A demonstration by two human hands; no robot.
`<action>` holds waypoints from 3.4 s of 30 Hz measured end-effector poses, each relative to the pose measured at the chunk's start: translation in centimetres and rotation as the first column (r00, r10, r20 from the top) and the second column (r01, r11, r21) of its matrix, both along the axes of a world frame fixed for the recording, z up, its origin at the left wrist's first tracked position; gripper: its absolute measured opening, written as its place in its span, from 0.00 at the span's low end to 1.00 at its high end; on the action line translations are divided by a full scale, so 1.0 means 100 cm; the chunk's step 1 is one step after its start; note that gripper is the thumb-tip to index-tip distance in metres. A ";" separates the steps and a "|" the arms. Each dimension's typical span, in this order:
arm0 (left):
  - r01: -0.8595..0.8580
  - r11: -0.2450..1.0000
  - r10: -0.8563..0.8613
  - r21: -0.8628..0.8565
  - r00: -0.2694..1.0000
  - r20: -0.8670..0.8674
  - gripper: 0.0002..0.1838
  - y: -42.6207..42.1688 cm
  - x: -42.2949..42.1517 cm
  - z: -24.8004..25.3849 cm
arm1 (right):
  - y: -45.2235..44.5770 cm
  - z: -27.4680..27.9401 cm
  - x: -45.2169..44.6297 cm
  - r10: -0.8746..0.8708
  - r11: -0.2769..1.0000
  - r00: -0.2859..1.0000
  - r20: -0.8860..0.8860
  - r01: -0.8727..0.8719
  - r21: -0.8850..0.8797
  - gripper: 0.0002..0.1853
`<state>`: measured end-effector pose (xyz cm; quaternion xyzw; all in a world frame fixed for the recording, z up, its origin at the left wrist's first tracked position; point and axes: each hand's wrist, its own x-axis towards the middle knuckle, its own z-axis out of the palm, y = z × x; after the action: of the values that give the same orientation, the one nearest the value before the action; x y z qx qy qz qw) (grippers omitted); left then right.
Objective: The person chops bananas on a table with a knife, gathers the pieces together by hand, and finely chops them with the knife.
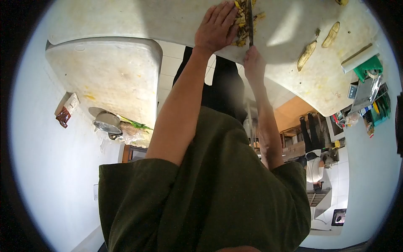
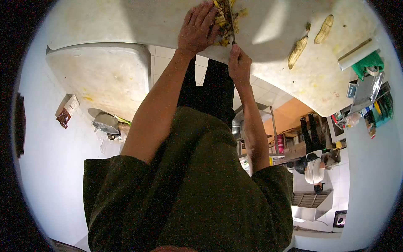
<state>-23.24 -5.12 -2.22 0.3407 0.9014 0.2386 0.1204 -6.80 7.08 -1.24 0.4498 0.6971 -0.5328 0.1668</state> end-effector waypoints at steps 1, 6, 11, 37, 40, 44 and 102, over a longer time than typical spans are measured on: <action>0.001 1.000 -0.001 0.006 1.000 -0.007 0.30 0.000 0.000 0.000 | 0.000 0.001 -0.001 0.024 0.999 1.000 0.008 -0.024 0.040 0.32; -0.003 1.000 0.003 -0.010 0.999 0.037 0.30 0.002 -0.002 0.002 | 0.004 -0.005 0.006 -0.151 0.980 0.988 0.004 0.151 -0.128 0.33; -0.011 1.000 0.011 0.025 1.000 0.011 0.30 -0.001 -0.001 0.002 | -0.001 0.011 -0.007 -0.031 0.999 0.997 -0.066 0.030 -0.013 0.32; 0.015 0.995 -0.007 0.100 0.997 -0.081 0.28 -0.004 0.007 -0.008 | -0.026 -0.004 -0.019 0.105 0.899 0.994 -0.007 -0.092 0.428 0.39; 0.020 0.998 -0.016 0.067 0.997 -0.069 0.27 -0.004 0.008 -0.003 | -0.013 0.006 -0.024 -0.148 0.963 0.982 0.121 0.171 -0.211 0.40; 0.055 0.993 -0.050 0.104 0.997 -0.051 0.29 -0.009 0.008 -0.006 | -0.008 0.033 -0.030 -0.188 0.929 0.980 0.063 0.198 -0.311 0.39; 0.442 0.708 -0.537 -0.551 0.844 -0.012 0.37 0.005 -0.006 0.031 | -0.039 -0.001 0.049 0.139 0.923 0.990 0.039 -0.143 0.357 0.47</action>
<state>-23.83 -4.66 0.90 0.5406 0.8146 -0.0894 0.1902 -1.88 3.16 -1.35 0.4249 0.8119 -0.3804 0.1246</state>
